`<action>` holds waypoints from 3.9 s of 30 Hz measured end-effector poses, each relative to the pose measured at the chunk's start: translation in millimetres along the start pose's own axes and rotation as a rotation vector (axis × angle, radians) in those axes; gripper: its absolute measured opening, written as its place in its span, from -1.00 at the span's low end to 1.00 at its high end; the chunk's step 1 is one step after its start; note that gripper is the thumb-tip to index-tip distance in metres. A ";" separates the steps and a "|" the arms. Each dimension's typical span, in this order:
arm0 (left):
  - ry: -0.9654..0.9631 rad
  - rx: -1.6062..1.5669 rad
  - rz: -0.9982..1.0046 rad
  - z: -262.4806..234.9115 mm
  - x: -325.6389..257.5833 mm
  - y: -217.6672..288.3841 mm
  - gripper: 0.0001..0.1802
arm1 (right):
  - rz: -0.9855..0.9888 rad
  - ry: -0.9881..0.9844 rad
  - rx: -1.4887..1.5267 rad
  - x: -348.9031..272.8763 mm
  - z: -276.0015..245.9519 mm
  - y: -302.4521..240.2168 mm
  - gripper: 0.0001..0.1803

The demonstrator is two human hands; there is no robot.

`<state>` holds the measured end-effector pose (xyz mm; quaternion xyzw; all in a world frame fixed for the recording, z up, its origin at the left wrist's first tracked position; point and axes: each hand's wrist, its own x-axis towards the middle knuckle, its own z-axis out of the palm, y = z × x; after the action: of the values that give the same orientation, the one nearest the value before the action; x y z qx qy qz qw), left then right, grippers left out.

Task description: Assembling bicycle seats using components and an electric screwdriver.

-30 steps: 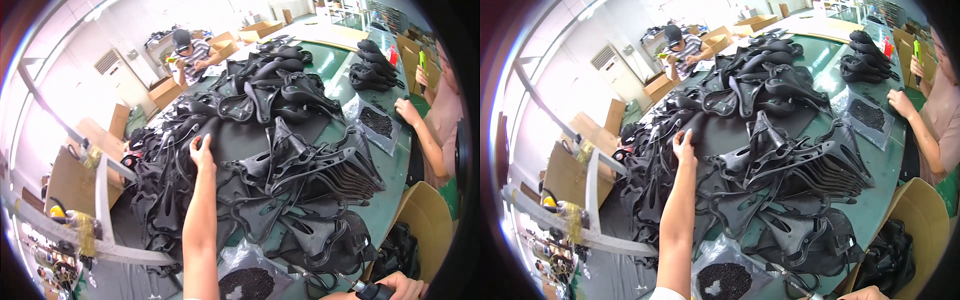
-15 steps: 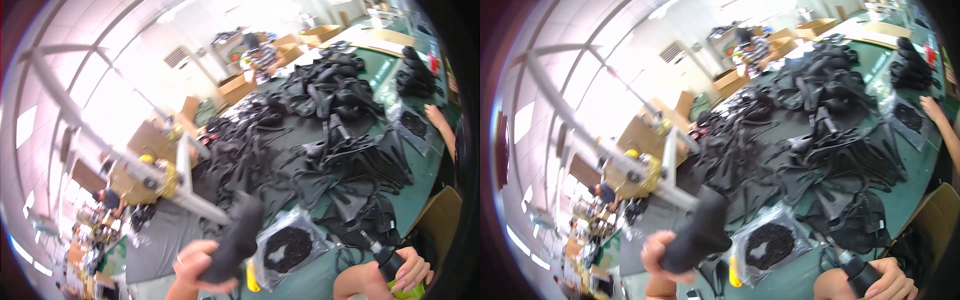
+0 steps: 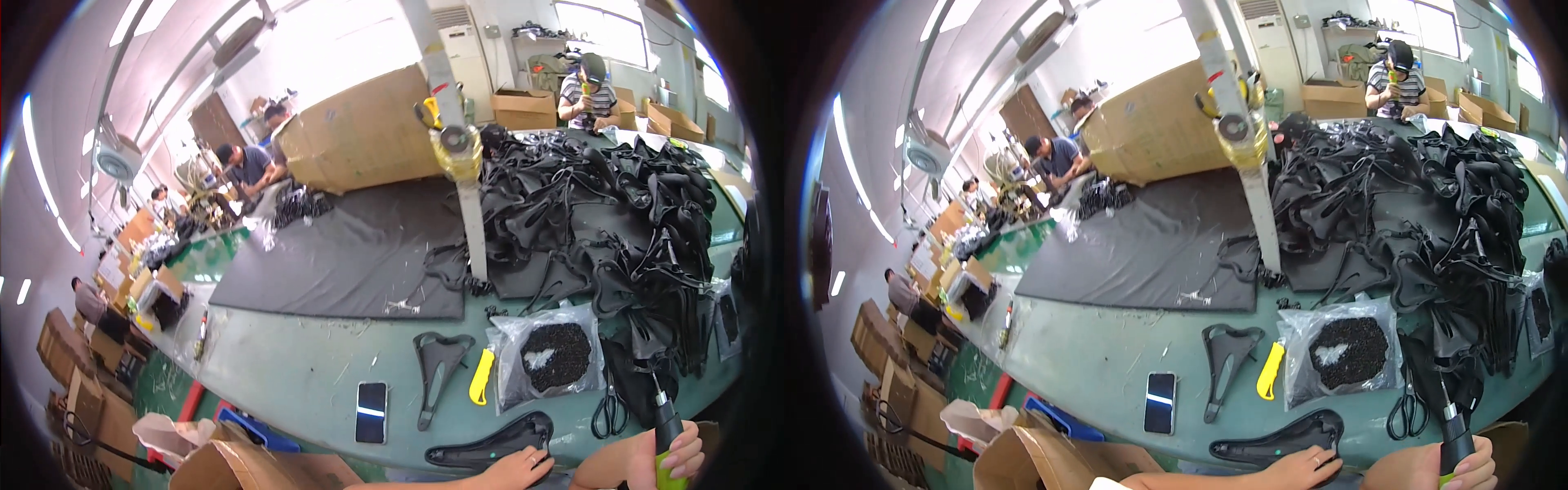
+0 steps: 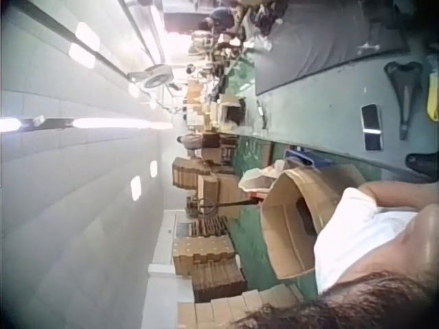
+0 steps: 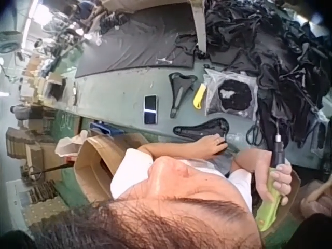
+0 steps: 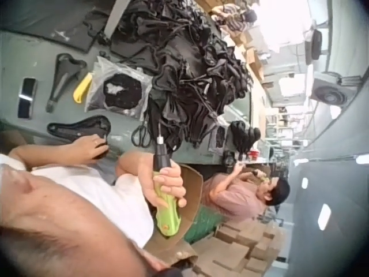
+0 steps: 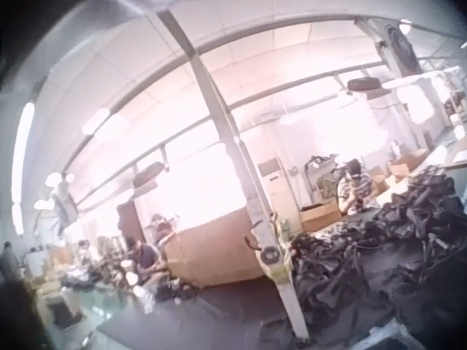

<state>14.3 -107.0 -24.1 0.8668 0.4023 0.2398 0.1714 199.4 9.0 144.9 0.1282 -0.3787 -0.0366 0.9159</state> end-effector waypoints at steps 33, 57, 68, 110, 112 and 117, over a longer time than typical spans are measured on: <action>0.373 0.213 -0.891 -99.7 -72.9 -177.7 -0.12 | 0.623 -0.281 -0.600 -68.3 -53.6 -129.9 -0.56; -0.225 0.148 -0.277 -84.1 -43.9 -57.1 -0.25 | 0.513 -0.246 -0.524 -59.9 -80.6 -124.2 -0.51; -0.393 0.230 0.206 -65.4 -4.7 -68.0 -0.16 | 0.511 -0.313 -0.398 -60.1 -90.5 -127.4 -0.48; -0.346 0.026 0.170 -50.6 0.3 -84.1 -0.07 | 2.187 -0.511 -0.715 -65.8 -84.3 -110.4 -0.40; -0.338 0.017 0.182 -50.9 -0.4 -86.5 -0.11 | 2.254 -0.568 -0.715 -68.3 -89.6 -119.1 -0.32; -0.300 0.018 0.195 -47.6 -2.7 -90.8 0.02 | 2.272 -0.667 -0.752 -73.4 -94.2 -122.2 -0.36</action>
<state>-69.4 -48.1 -30.0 0.9292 0.2885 0.1197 0.1978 217.2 -77.3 -1.4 -0.5583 -0.4554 0.6398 0.2676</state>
